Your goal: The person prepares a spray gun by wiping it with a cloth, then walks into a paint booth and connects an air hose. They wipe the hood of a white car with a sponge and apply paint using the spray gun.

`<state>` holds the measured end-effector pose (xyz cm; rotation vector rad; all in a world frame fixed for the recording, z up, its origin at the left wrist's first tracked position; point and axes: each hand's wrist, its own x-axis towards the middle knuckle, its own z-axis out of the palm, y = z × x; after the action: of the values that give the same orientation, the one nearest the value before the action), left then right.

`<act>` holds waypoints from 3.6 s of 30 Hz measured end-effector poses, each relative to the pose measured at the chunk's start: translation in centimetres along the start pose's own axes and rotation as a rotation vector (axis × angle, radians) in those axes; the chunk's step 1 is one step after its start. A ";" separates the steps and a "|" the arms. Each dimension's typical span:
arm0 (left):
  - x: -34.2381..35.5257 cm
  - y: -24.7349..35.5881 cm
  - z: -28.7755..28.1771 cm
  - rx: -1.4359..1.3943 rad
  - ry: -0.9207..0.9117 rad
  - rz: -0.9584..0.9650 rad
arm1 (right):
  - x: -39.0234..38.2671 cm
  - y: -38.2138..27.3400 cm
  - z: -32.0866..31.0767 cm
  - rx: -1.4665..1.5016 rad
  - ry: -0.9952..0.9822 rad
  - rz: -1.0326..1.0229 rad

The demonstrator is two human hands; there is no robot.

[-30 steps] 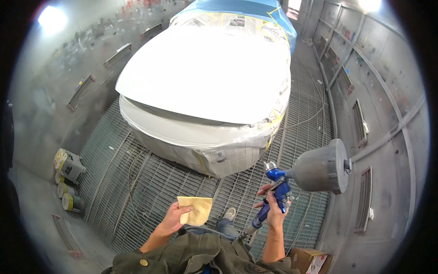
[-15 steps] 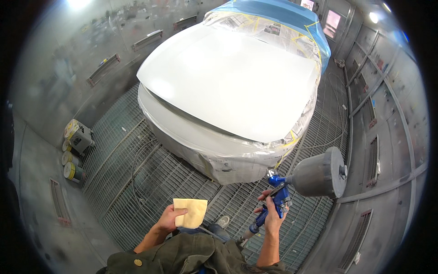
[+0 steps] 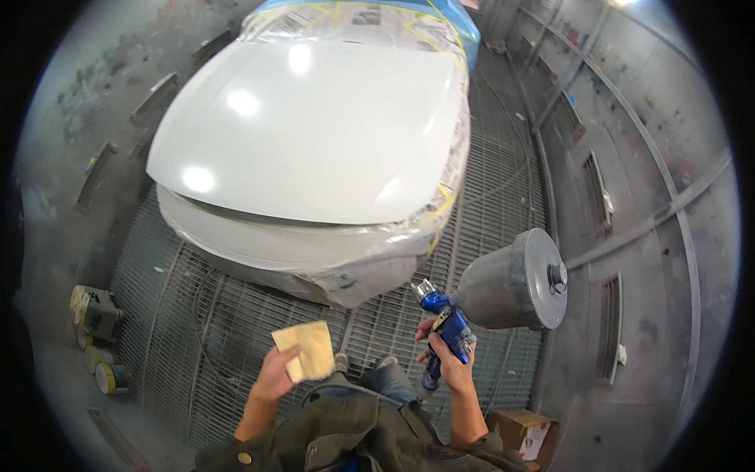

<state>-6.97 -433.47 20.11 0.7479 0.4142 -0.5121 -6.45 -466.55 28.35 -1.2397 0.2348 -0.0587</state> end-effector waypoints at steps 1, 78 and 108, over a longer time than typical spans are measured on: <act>1.2 0.2 0.7 -0.003 -0.010 -0.028 | -0.4 -0.5 -0.8 -0.024 0.038 0.007; 129.4 22.3 71.8 2.010 1.035 0.798 | 123.5 -32.0 -52.0 -0.101 -0.681 0.568; 128.3 23.2 70.4 1.767 0.989 0.830 | 127.4 -30.5 -48.0 -0.244 -0.814 0.638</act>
<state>121.18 -507.33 11.84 2.7608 0.4226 0.5319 110.18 -542.95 23.96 -1.2820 -0.0878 1.0321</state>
